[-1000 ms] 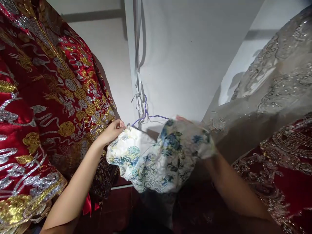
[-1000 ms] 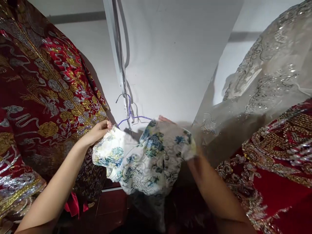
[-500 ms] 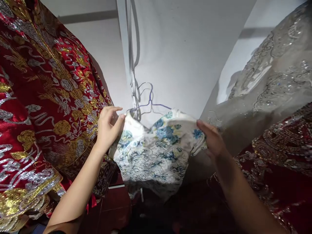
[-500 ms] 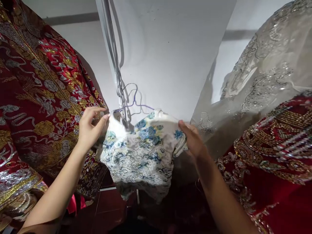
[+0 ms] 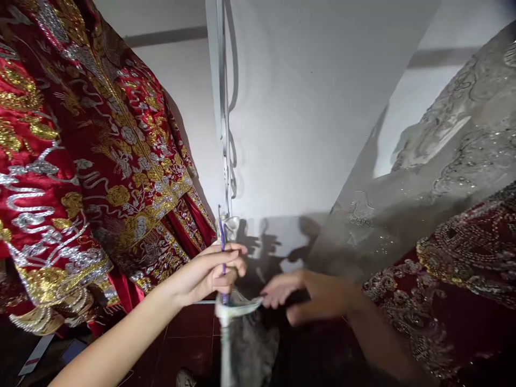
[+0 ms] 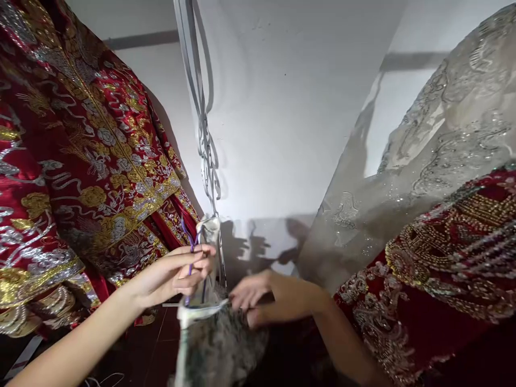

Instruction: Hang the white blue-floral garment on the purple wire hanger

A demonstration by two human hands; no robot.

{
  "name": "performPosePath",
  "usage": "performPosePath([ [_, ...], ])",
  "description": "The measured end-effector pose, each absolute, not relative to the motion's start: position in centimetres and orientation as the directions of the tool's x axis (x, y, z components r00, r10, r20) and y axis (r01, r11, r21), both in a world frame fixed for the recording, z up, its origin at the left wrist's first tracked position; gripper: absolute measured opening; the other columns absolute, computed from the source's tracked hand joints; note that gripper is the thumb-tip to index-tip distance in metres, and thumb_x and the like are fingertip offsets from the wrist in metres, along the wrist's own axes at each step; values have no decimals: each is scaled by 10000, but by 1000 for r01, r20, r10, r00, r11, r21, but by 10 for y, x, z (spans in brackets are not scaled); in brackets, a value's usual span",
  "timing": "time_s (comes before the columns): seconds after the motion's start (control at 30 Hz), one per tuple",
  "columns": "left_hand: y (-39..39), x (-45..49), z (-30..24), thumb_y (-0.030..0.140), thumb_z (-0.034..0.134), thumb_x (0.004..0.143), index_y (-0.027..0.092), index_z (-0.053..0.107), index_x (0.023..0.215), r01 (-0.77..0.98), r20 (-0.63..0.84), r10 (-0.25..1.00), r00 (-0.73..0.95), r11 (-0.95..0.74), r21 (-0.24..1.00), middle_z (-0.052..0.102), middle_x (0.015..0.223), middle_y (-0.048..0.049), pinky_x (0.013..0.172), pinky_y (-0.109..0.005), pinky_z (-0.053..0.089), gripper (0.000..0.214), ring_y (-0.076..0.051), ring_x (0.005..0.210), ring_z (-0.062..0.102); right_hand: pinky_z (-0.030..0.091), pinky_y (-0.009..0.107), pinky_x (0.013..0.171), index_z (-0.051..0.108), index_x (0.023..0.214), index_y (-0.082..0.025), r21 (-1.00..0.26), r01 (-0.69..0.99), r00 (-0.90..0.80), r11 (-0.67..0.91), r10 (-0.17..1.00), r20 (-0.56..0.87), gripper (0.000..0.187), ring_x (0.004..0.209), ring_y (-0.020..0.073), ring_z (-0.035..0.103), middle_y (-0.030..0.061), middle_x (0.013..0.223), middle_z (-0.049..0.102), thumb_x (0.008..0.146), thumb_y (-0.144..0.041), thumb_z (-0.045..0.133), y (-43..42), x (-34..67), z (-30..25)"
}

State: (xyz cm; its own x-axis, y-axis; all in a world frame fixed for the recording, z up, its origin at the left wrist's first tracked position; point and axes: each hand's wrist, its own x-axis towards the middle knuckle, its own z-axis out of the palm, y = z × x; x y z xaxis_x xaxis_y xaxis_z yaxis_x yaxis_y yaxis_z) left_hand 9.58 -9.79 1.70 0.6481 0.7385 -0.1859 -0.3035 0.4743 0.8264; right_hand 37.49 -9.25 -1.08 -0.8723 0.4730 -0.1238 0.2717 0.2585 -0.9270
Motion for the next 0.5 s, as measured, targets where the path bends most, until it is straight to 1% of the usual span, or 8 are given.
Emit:
performPosePath([
  [0.07, -100, 80, 17, 352, 653, 906, 151, 636, 1015, -60, -279, 667, 691, 437, 897, 635, 719, -23, 388, -163, 188, 229, -5, 401, 229, 515, 417, 1015, 604, 1335, -267, -868, 345, -659, 357, 750, 47, 444, 1195, 248, 620, 99, 1349, 620, 924, -435, 606, -70, 370, -23],
  [0.1, -100, 72, 20, 393, 642, 909, 146, 649, 954, 65, -306, 653, 693, 366, 928, 630, 683, -23, 387, -176, 171, 251, -15, 402, 221, 488, 438, 1050, 556, 1384, -295, -831, 386, -524, 400, 837, 160, 479, 1280, 262, 560, 97, 1428, 554, 930, -444, 595, -58, 368, -31],
  [0.17, -98, 56, 28, 447, 608, 920, 140, 667, 803, 259, -272, 698, 662, 127, 957, 628, 629, -28, 421, -200, 259, 334, -50, 427, 327, 409, 484, 1124, 428, 1487, -326, -753, 454, -315, 476, 876, 365, 645, 1429, 297, 392, 88, 1563, 393, 895, -467, 640, -39, 364, -49],
  [0.2, -96, 50, 33, 458, 589, 929, 140, 666, 731, 318, -210, 743, 635, -4, 948, 626, 610, -29, 468, -210, 327, 382, -72, 466, 407, 380, 496, 1144, 392, 1511, -326, -722, 472, -275, 506, 862, 425, 698, 1460, 308, 339, 84, 1592, 348, 881, -473, 655, -30, 362, -56],
  [0.27, -89, 39, 42, 461, 559, 944, 145, 658, 649, 389, -38, 837, 546, -213, 896, 644, 617, -34, 577, -228, 412, 444, -111, 568, 527, 407, 494, 1118, 481, 1460, -302, -717, 458, -307, 526, 850, 427, 616, 1416, 319, 409, 90, 1542, 437, 893, -492, 629, -18, 358, -63],
  [0.37, -75, 26, 51, 457, 597, 920, 149, 671, 669, 516, 233, 925, 301, -363, 775, 661, 644, -25, 581, -240, 417, 404, -132, 592, 568, 513, 464, 976, 716, 1181, -224, -801, 390, -410, 454, 865, 290, 431, 1192, 340, 614, 112, 1248, 688, 905, -529, 589, -6, 351, -57],
  [0.43, -70, 22, 56, 444, 634, 898, 155, 701, 772, 625, 433, 894, 112, -402, 669, 693, 710, -28, 601, -260, 443, 322, -154, 624, 604, 550, 416, 865, 766, 1002, -194, -856, 350, -332, 381, 905, 267, 394, 1053, 338, 671, 109, 1069, 746, 842, -539, 665, 1, 346, -45],
  [0.5, -72, 22, 61, 403, 673, 877, 176, 719, 975, 714, 646, 764, 3, -454, 533, 740, 953, -64, 776, -329, 504, 251, -216, 847, 674, 555, 343, 724, 754, 890, -190, -917, 250, -206, 311, 942, 263, 361, 862, 281, 698, 79, 900, 751, 790, -535, 715, 9, 340, -30],
])
